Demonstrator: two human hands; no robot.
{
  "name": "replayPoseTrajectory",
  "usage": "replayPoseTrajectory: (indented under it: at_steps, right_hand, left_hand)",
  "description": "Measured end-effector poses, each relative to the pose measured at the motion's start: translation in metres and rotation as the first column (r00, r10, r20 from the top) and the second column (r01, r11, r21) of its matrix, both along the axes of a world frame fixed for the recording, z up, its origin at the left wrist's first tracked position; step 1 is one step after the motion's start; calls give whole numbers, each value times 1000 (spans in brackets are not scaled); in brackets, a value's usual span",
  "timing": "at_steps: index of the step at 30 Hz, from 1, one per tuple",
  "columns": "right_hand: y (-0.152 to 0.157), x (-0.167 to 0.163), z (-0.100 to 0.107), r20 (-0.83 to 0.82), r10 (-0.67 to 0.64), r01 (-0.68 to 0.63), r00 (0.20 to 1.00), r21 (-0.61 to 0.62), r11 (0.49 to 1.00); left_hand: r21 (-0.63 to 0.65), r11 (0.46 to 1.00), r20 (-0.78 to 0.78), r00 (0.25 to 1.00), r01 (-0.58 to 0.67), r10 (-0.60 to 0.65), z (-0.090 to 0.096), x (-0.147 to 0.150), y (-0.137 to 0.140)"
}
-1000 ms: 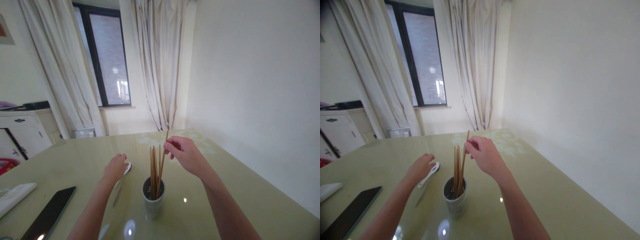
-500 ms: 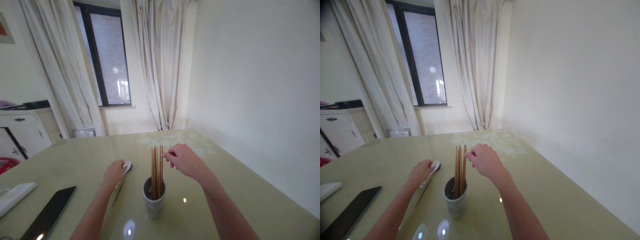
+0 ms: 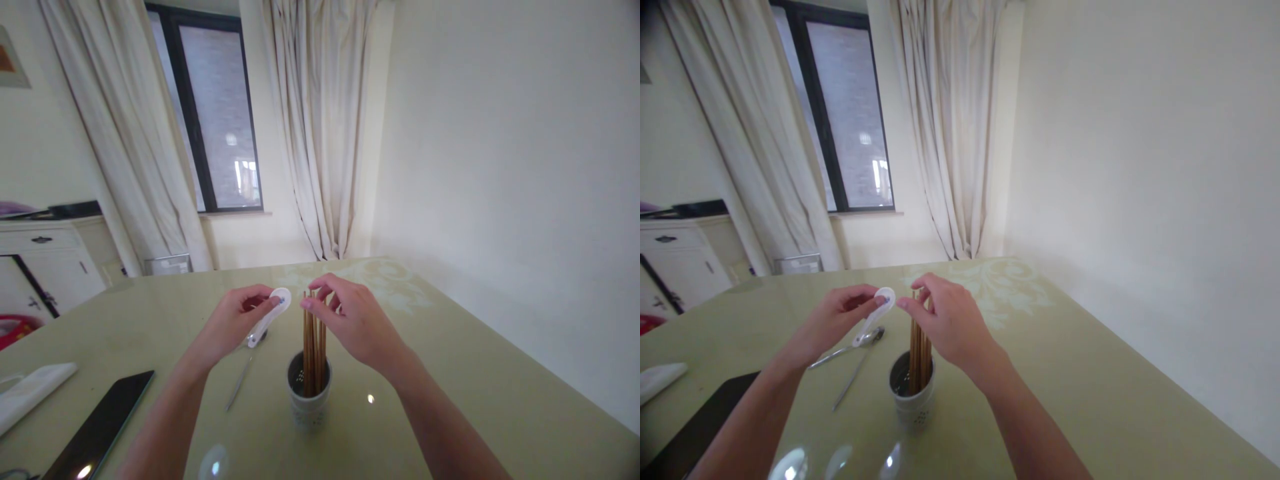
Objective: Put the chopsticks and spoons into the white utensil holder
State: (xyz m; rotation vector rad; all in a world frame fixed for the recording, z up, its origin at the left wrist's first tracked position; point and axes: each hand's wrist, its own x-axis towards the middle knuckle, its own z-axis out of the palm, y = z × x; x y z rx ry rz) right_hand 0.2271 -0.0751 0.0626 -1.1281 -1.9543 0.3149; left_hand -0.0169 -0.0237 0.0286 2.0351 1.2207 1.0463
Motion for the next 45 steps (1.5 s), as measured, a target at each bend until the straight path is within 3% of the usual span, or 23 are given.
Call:
replayPoseTrajectory:
  at_steps: [2,5,9,11,13,16,18,20,24,31,35,41,45]
  right_hand:
    - [-2,-5,-2,-26,71,-70,997,47,996]
    - [-5,-6,-1,-26,66,-62,997,114,992]
    - [-7,0,2,56,25,-32,998,132,991]
    - [-7,2,2,136,18,-34,990,115,993]
    - [-6,1,-1,229,16,-36,973,85,996]
    - [-4,-3,-5,357,9,-28,934,48,998]
    - [-3,-6,-9,431,6,-21,902,29,999]
    - [-3,-8,-12,498,13,-17,867,3,1000]
    - [-4,-11,-19,600,50,-11,799,-69,998]
    - [-4,-17,-28,659,97,15,746,-162,987]
    - [-3,-19,-32,676,104,11,729,-164,986]
    - [-3,-20,-31,666,83,29,741,-155,987]
    - [-5,-17,-21,625,57,29,779,-126,992]
  left_hand:
    - [48,995,78,993,88,-92,13,17,-18]
    - [98,987,80,988,127,-135,24,34,-35]
    - [53,983,60,982,173,-176,20,30,-25]
    - [23,996,-28,996,89,-88,4,18,-6]
    - [29,997,-260,962,-74,79,-22,3,18]
    - [62,960,-678,695,-274,242,-70,-19,47]
    - [36,952,-732,640,-304,233,-98,-28,57]
    - [2,949,-742,636,-314,212,-116,-33,62]
    - [-20,945,-748,632,-327,204,-129,-35,64]
    - [-13,916,-758,601,-401,252,-131,-39,68]
    - [17,896,-760,577,-443,299,-123,-38,62]
    - [18,847,-711,589,-531,384,-89,-28,51]
    - [26,869,-545,722,-494,427,-52,-25,40]
